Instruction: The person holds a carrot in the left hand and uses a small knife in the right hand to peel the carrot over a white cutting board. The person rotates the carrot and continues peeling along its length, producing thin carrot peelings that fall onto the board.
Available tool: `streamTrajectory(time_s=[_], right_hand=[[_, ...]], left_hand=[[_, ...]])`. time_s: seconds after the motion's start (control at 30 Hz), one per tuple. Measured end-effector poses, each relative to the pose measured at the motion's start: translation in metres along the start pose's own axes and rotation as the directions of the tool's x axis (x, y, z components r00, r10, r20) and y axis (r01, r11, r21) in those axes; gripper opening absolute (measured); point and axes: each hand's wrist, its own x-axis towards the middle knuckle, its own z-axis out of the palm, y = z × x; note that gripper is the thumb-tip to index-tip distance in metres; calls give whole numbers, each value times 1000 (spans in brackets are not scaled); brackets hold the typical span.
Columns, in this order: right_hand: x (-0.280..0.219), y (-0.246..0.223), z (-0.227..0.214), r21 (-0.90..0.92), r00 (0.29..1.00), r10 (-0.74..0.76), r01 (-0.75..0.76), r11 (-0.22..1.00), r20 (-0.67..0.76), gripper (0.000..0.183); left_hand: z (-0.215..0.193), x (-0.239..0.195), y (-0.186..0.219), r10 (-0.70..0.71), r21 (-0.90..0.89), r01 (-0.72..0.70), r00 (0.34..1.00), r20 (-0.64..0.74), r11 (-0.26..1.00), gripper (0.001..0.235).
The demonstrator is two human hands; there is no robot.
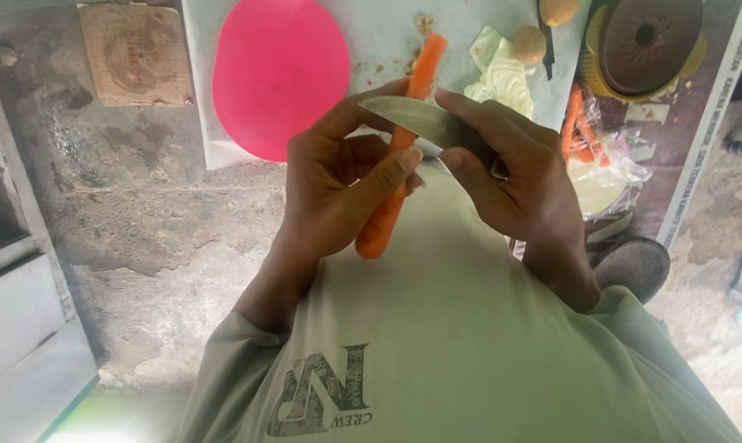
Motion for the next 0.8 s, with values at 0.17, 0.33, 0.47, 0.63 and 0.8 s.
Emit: streamTrajectory(time_s=[0.17, 0.33, 0.47, 0.63, 0.8], right_hand=[[4, 1, -7, 43, 997, -47, 44, 998, 67, 43], [13, 2, -4, 45, 992, -107, 104, 994, 70, 44], [12, -1, 0, 27, 992, -109, 108, 994, 68, 45], [9, -4, 7, -55, 993, -120, 121, 991, 18, 46], [8, -5, 13, -99, 989, -145, 142, 985, -31, 46]], left_hand=[[-5, -6, 2, -19, -54, 19, 1000, 3, 998, 44], [-6, -10, 10, 70, 83, -68, 997, -32, 994, 39], [-6, -12, 9, 120, 148, -109, 990, -68, 983, 35], [-7, -10, 2, 153, 108, -142, 983, -104, 984, 28], [-10, -10, 2, 124, 107, -111, 985, -121, 988, 24]])
